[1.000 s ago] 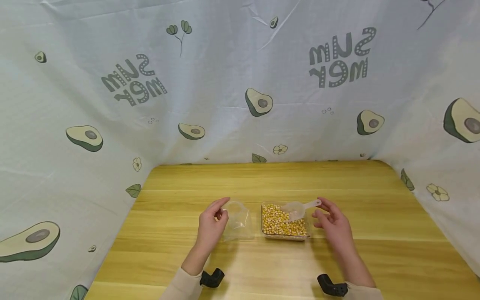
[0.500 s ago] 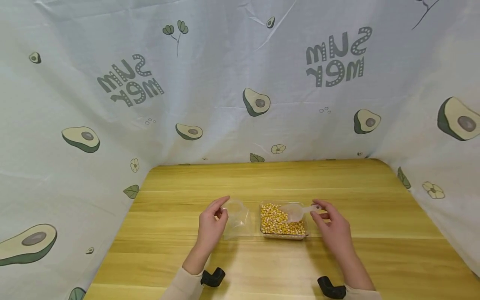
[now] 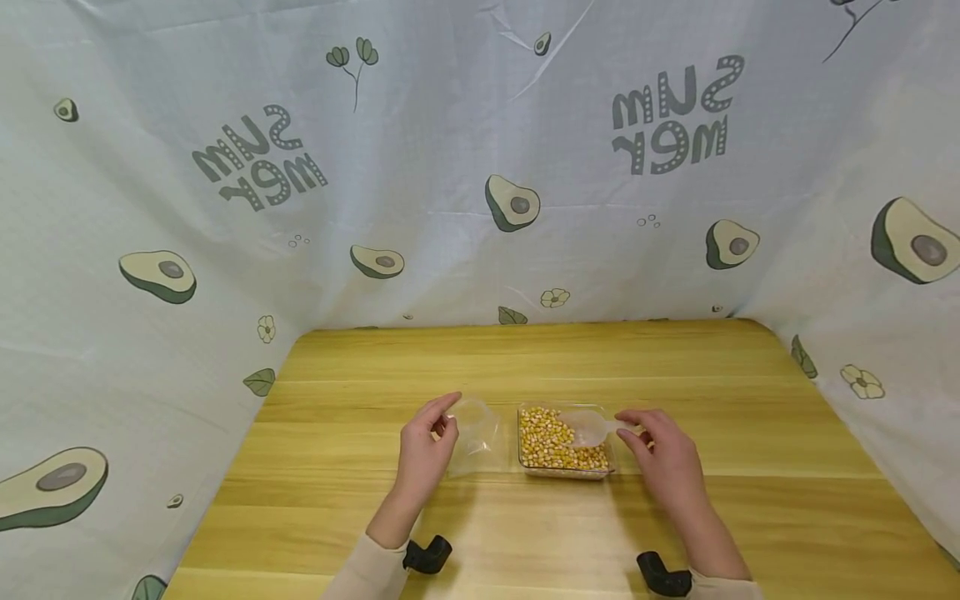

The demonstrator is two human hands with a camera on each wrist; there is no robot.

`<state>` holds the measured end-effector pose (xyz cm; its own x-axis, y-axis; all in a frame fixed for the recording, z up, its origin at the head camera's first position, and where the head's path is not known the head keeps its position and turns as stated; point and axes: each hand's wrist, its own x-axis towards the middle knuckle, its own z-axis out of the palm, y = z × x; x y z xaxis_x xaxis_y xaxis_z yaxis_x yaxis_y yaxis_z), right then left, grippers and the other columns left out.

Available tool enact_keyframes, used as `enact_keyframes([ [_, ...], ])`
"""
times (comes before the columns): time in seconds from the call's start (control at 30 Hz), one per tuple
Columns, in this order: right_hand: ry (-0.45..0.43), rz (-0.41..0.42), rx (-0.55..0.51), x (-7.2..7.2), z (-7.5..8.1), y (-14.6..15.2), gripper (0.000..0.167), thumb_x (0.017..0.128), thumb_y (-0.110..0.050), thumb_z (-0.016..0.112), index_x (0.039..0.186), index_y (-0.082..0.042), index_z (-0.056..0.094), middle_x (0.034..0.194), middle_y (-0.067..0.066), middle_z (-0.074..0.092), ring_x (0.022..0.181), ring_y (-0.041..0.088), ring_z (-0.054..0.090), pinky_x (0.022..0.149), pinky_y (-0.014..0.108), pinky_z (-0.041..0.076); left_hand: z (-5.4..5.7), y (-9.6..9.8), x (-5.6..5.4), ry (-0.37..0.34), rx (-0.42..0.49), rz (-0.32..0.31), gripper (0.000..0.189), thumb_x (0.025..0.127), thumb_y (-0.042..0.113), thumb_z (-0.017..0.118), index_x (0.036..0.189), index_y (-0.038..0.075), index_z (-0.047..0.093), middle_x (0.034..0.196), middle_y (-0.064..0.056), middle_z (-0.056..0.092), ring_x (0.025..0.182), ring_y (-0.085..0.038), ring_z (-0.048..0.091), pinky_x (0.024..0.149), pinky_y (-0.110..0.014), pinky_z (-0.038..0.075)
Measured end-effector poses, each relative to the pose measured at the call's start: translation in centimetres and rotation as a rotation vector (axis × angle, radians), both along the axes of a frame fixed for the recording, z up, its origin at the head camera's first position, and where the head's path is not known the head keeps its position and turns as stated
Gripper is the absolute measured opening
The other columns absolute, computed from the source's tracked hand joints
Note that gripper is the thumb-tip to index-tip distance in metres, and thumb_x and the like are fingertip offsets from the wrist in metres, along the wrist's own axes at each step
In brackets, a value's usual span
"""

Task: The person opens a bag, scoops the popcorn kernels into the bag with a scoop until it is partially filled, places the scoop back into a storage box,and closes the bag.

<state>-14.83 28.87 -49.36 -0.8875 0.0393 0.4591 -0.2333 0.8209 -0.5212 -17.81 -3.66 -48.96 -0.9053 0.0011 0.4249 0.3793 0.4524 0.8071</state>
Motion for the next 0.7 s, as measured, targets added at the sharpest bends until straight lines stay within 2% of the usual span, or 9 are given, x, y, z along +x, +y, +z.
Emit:
enact_keyframes([
  [0.17,-0.026,0.025,0.041,0.1,0.0,0.1,0.018,0.084,-0.006,0.077,0.101,-0.011,0.075,0.089,0.002,0.068,0.071,-0.008,0.049,0.056,0.023,0.046,0.1,0.1,0.2,-0.015,-0.006,0.009,0.036,0.089,-0.007,0.061,0.121,0.004,0.072,0.119,-0.011,0.072,0.073,-0.007,0.053,0.063,-0.017,0.048],
  [0.3,-0.057,0.019,0.033,0.2,-0.2,0.1,0.014,0.086,-0.010,0.075,0.100,-0.012,0.076,0.089,0.001,0.069,0.073,-0.009,0.050,0.059,0.022,0.048,0.1,0.1,0.2,-0.019,-0.009,0.012,0.036,0.089,-0.007,0.061,0.120,0.005,0.072,0.118,-0.011,0.072,0.072,-0.006,0.051,0.062,-0.016,0.047],
  [0.5,-0.076,-0.016,-0.016,0.4,-0.7,0.2,0.013,0.090,-0.013,0.073,0.103,-0.013,0.076,0.091,0.002,0.070,0.075,-0.013,0.048,0.060,0.020,0.048,0.1,0.1,0.2,-0.035,0.001,0.011,0.035,0.088,-0.007,0.061,0.119,0.005,0.072,0.117,-0.011,0.072,0.071,-0.005,0.050,0.060,-0.016,0.045],
  [0.6,-0.118,-0.048,-0.064,0.3,-1.1,0.3,0.015,0.093,-0.017,0.070,0.106,-0.012,0.076,0.094,0.005,0.071,0.075,-0.014,0.047,0.060,0.019,0.048,0.0,0.1,0.2,-0.034,0.007,0.008,0.034,0.088,-0.007,0.062,0.118,0.004,0.073,0.116,-0.010,0.073,0.071,-0.005,0.050,0.060,-0.016,0.045],
  [0.7,-0.174,-0.092,-0.118,0.3,-1.5,0.4,0.019,0.095,-0.024,0.068,0.109,-0.011,0.075,0.090,0.003,0.069,0.071,-0.010,0.047,0.058,0.019,0.045,0.0,0.1,0.2,-0.024,0.012,0.008,0.033,0.088,-0.007,0.061,0.116,0.004,0.074,0.114,-0.009,0.074,0.072,-0.006,0.052,0.061,-0.016,0.046],
])
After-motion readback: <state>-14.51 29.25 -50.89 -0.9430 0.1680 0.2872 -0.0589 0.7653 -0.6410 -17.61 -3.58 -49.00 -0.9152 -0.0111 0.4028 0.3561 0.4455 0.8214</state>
